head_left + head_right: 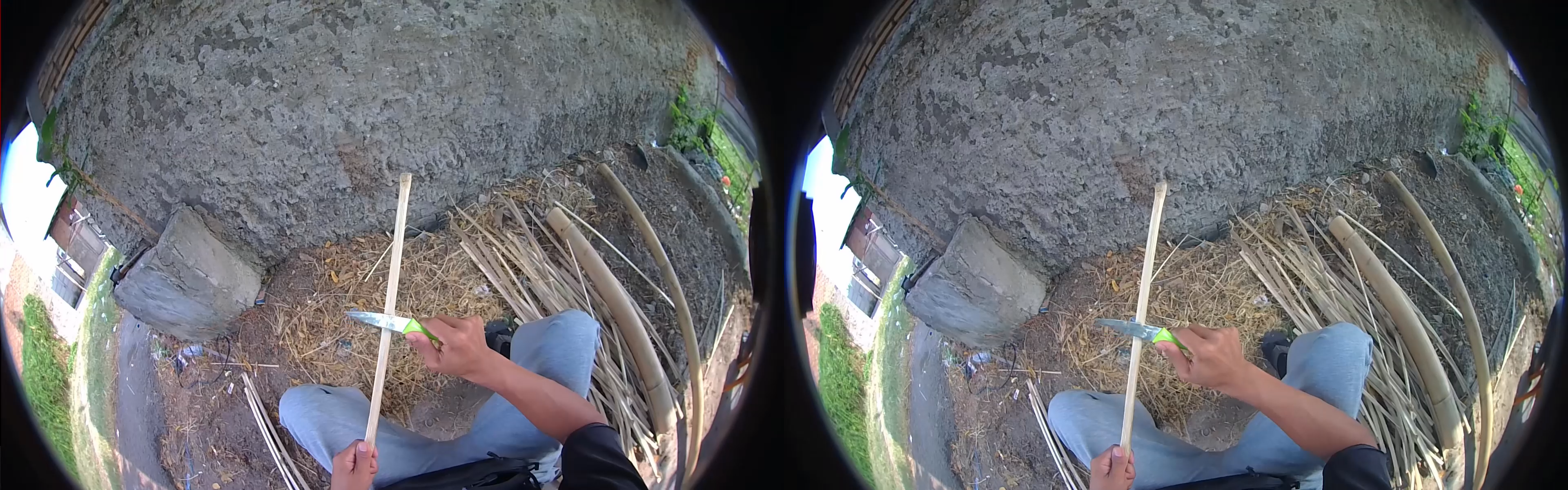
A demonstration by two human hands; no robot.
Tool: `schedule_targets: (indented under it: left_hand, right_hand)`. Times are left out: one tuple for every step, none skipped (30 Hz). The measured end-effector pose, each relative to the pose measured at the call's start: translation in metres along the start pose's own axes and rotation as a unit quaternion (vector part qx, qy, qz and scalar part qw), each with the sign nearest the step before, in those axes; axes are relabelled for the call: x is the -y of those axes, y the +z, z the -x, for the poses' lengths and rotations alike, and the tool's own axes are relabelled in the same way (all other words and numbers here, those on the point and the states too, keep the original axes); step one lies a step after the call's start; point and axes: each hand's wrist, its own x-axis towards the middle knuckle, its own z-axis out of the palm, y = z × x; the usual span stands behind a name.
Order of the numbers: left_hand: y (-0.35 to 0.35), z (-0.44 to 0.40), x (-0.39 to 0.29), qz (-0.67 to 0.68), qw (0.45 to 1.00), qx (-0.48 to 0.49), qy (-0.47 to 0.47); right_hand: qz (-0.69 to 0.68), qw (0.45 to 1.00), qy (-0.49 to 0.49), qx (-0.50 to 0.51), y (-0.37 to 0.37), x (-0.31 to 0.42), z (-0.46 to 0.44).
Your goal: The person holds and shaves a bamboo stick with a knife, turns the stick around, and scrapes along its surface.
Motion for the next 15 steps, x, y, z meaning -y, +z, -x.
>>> schedule_targets:
  left_hand:
    - [-0.002,0.004,0.000,-0.001,1.000,0.001,0.001]
    - [-0.003,0.009,-0.002,-0.010,1.000,0.003,-0.016]
    - [-0.004,0.013,-0.002,-0.019,0.999,0.005,-0.032]
    - [-0.005,0.016,0.003,-0.020,0.999,0.006,-0.031]
    - [-0.007,0.020,0.006,-0.028,0.999,0.003,-0.016]
    - [-0.008,0.023,0.009,-0.035,0.999,0.000,-0.001]
    - [-0.008,0.025,0.011,-0.035,0.999,0.000,-0.001]
    - [-0.009,0.027,0.011,-0.051,0.998,-0.006,0.026]
    - [-0.010,0.029,0.010,-0.068,0.996,-0.013,0.054]
    - [-0.011,0.031,0.009,-0.069,0.996,-0.014,0.054]
    - [-0.013,0.034,0.007,-0.067,0.997,-0.009,0.035]
    - [-0.014,0.036,0.005,-0.065,0.998,-0.004,0.015]
    - [-0.013,0.039,0.004,-0.065,0.998,-0.003,0.017]
    - [-0.012,0.041,0.002,-0.070,0.997,-0.006,0.008]
    - [-0.012,0.042,0.002,-0.076,0.997,-0.009,-0.002]
  right_hand:
    - [0.006,1.000,0.013,-0.013,0.001,-0.003,0.000]
    - [0.006,1.000,0.014,-0.013,0.002,-0.007,0.000]
    - [0.006,1.000,0.012,-0.021,0.002,-0.011,0.000]
    - [0.006,0.999,0.011,-0.029,0.001,-0.015,-0.002]
    - [0.006,0.999,0.011,-0.030,-0.002,-0.015,-0.004]
    - [0.007,1.000,0.017,-0.024,-0.008,-0.013,-0.008]
    - [0.008,1.000,0.022,-0.018,-0.010,-0.011,-0.009]
    - [0.007,1.000,0.023,-0.017,-0.010,-0.011,-0.008]
    - [0.006,0.999,0.019,-0.025,-0.008,-0.011,-0.007]
    - [0.005,0.999,0.014,-0.034,-0.007,-0.011,-0.007]
    - [0.005,0.999,0.014,-0.035,-0.007,-0.010,-0.008]
    - [0.010,0.999,0.019,-0.036,-0.008,-0.010,-0.009]
    - [0.016,0.999,0.022,-0.037,-0.009,-0.010,-0.010]
    - [0.017,0.999,0.021,-0.039,-0.009,-0.011,-0.011]
    - [0.019,0.999,0.019,-0.043,-0.008,-0.011,-0.011]
